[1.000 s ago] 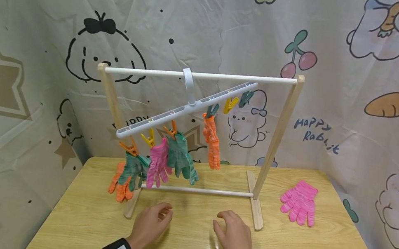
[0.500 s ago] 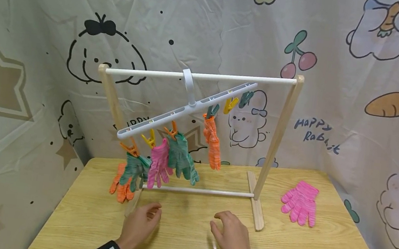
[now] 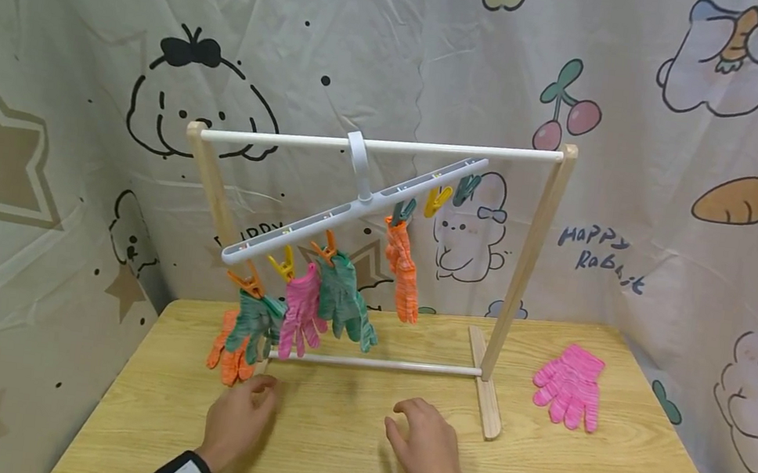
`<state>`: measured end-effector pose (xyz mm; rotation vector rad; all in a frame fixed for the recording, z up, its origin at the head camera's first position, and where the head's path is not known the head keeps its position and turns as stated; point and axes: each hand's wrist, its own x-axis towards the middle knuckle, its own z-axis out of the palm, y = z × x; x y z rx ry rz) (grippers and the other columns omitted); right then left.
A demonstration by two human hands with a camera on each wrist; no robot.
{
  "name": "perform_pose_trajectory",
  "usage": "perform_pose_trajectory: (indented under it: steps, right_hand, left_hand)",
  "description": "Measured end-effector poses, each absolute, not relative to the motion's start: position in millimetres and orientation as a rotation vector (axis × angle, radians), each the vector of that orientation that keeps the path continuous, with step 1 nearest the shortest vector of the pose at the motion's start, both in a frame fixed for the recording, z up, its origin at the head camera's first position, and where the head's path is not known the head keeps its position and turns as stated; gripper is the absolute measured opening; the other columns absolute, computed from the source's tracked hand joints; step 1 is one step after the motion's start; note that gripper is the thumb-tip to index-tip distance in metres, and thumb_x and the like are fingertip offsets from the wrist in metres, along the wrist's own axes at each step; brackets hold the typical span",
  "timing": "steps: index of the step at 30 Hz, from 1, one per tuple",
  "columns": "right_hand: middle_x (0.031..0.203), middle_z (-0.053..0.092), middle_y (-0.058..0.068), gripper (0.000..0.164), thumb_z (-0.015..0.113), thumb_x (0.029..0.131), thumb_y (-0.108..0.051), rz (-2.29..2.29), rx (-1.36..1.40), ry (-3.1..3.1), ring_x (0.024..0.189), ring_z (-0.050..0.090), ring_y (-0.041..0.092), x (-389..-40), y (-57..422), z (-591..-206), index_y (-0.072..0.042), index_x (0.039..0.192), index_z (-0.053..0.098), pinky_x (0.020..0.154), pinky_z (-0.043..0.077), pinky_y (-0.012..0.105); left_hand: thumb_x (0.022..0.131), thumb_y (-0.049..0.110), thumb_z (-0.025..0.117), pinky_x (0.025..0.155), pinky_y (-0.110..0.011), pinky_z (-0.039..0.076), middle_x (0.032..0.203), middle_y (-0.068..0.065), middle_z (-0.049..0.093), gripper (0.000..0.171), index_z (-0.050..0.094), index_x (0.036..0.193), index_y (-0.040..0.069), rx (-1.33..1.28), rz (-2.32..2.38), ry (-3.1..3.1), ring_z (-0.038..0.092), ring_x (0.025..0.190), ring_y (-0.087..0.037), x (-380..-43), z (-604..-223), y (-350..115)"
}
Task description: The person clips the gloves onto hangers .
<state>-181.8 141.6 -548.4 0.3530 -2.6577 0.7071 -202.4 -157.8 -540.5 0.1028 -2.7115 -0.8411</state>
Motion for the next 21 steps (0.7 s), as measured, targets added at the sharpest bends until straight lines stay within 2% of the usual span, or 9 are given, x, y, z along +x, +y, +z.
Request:
perform_pose_trajectory:
  steps: [3,8,12,15,18,21]
  right_hand:
    - [0.096,0.075,-0.002,0.015,0.079,0.085,-0.025,0.71,0.357,-2.673,0.089,0.072,0.017,-182.7,138.1,-549.0,-0.015,0.095,0.073,0.07,0.059,0.031]
    - [0.095,0.074,-0.002,0.013,0.078,0.086,-0.026,0.725,0.37,-2.737,0.09,0.072,0.017,-183.6,132.0,-549.1,-0.016,0.093,0.074,0.069,0.059,0.031]
    - [0.096,0.075,-0.001,0.014,0.077,0.087,-0.027,0.727,0.401,-2.759,0.091,0.072,0.018,-184.8,128.0,-548.2,-0.015,0.094,0.074,0.07,0.059,0.033]
    - [0.096,0.075,0.0,0.015,0.077,0.087,-0.027,0.727,0.431,-2.766,0.091,0.072,0.019,-186.4,125.1,-547.6,-0.014,0.094,0.074,0.07,0.059,0.034]
    - [0.096,0.074,0.0,0.015,0.077,0.088,-0.028,0.727,0.461,-2.78,0.09,0.072,0.018,-187.4,121.5,-546.7,-0.014,0.094,0.074,0.07,0.059,0.033]
    - [0.096,0.074,0.001,0.016,0.076,0.088,-0.027,0.738,0.497,-2.797,0.088,0.072,0.019,-186.1,117.4,-545.6,-0.013,0.094,0.074,0.066,0.058,0.031]
  left_hand:
    - [0.092,0.023,0.068,0.059,-0.043,0.053,0.095,-0.009,0.078,0.019,0.077,0.105,0.013,0.124,-0.837,-2.709,0.073,0.08,-0.028,-208.0,-542.0,-168.0]
    - [0.092,0.022,0.067,0.067,-0.048,0.054,0.103,-0.012,0.076,0.024,0.075,0.11,0.009,0.17,-0.833,-2.701,0.072,0.091,-0.031,-217.8,-541.2,-185.0]
    - [0.091,0.02,0.066,0.06,-0.047,0.051,0.096,-0.014,0.07,0.027,0.07,0.112,0.004,0.157,-0.812,-2.686,0.068,0.087,-0.033,-227.6,-538.5,-197.7]
    - [0.092,0.018,0.066,0.072,-0.053,0.054,0.115,-0.02,0.065,0.037,0.063,0.123,0.0,0.151,-0.798,-2.678,0.062,0.105,-0.04,-235.5,-538.7,-206.7]
    - [0.093,0.018,0.066,0.096,-0.063,0.048,0.143,-0.028,0.048,0.051,0.053,0.137,-0.003,0.169,-0.786,-2.697,0.046,0.132,-0.048,-241.8,-537.9,-214.2]
    - [0.094,0.018,0.065,0.104,-0.065,0.043,0.153,-0.033,0.035,0.059,0.045,0.145,-0.003,0.186,-0.796,-2.747,0.037,0.139,-0.051,-248.3,-536.4,-218.6]
